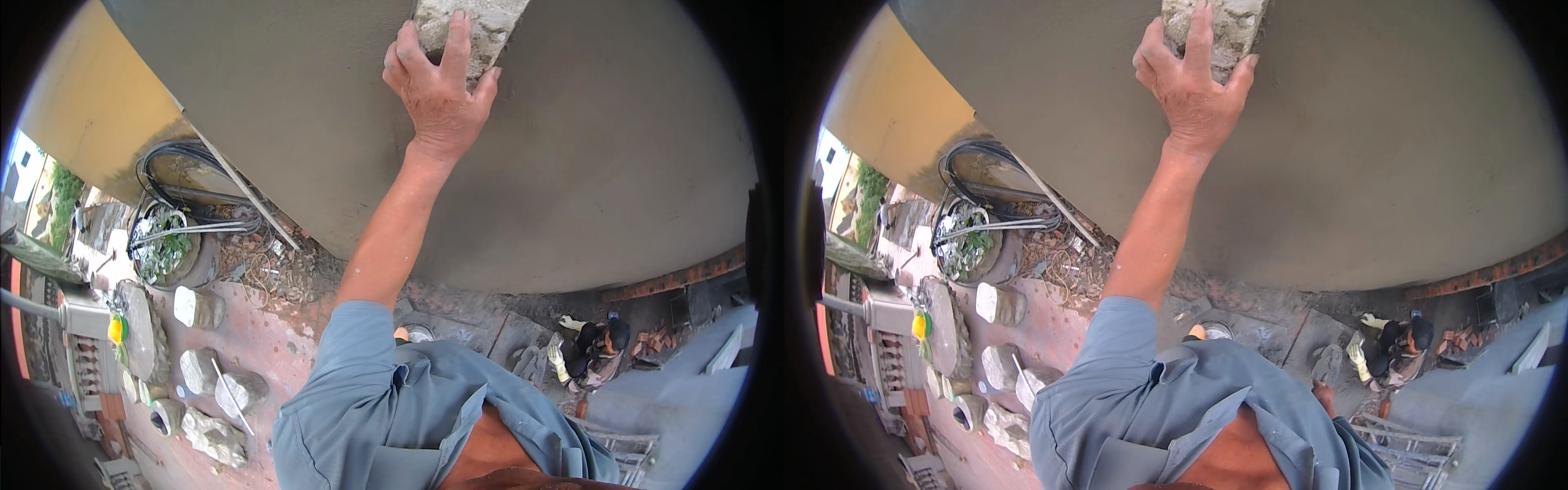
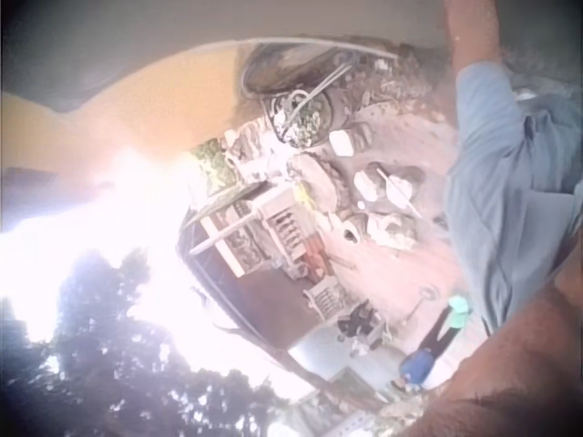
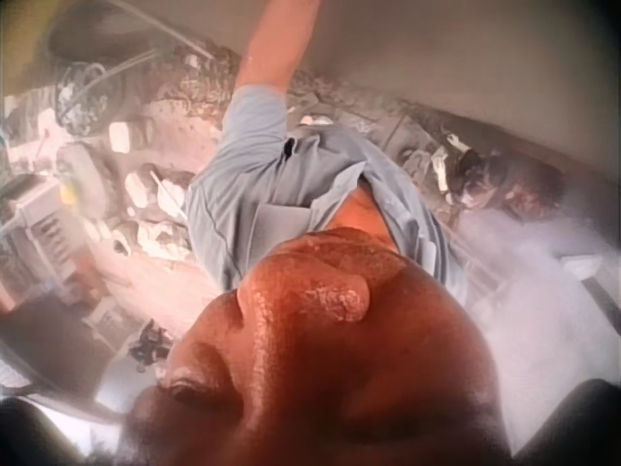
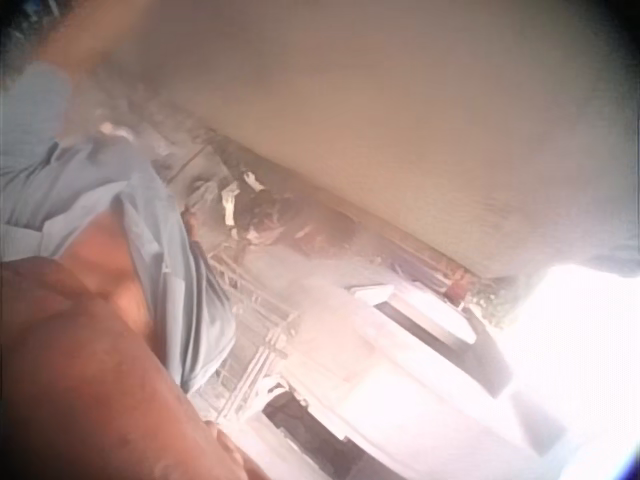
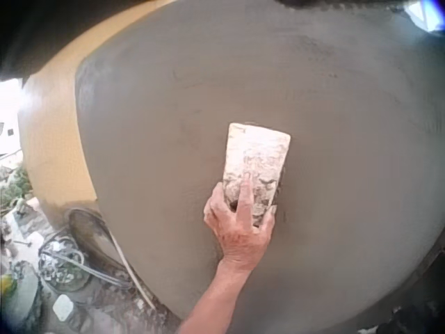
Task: The person scoops wet cement from a bucket using a trowel and applies it to a vertical wall. They then use a float to smooth the surface, repeatedly spreading and leveling the cement. A coworker is also seen plastering a nearby section of the wall.
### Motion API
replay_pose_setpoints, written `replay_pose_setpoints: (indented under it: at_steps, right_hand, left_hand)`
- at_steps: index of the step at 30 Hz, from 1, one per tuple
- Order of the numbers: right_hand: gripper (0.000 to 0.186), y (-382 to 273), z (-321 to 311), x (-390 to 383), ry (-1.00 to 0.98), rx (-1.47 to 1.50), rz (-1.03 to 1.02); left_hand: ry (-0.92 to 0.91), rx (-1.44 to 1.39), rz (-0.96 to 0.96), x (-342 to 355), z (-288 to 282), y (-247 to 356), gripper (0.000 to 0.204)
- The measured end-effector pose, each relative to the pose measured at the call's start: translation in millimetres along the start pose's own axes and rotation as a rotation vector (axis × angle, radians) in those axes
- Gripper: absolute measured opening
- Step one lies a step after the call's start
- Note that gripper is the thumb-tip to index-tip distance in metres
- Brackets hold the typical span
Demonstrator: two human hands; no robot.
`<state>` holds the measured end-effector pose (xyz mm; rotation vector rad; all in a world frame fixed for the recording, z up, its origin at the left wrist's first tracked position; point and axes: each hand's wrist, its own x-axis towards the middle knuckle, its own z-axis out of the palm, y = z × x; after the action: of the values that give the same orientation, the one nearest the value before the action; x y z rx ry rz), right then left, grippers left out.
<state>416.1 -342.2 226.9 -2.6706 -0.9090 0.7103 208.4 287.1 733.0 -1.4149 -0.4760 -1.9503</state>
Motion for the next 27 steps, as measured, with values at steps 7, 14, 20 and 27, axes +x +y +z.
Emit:
replay_pose_setpoints:
  at_steps: [7, 14, 20, 27]
  right_hand:
    - [0.030, -15, -25, 16, -0.066, 0.551, 0.535]
    - [0.028, 19, -13, 18, -0.069, 0.501, 0.357]
    - [0.030, 39, 16, 26, 0.019, -0.278, -0.288]
    - [0.032, 39, 63, 47, -0.097, -0.274, -0.127]
  left_hand:
    - [-0.290, 0.103, -0.858, -47, -64, -90, 0.087]
    - [-0.331, 0.103, -1.246, -112, -84, -30, 0.088]
    - [-0.347, 0.077, -0.773, -31, -19, 13, 0.089]
    - [-0.587, -0.034, -0.101, -18, -64, 13, 0.085]
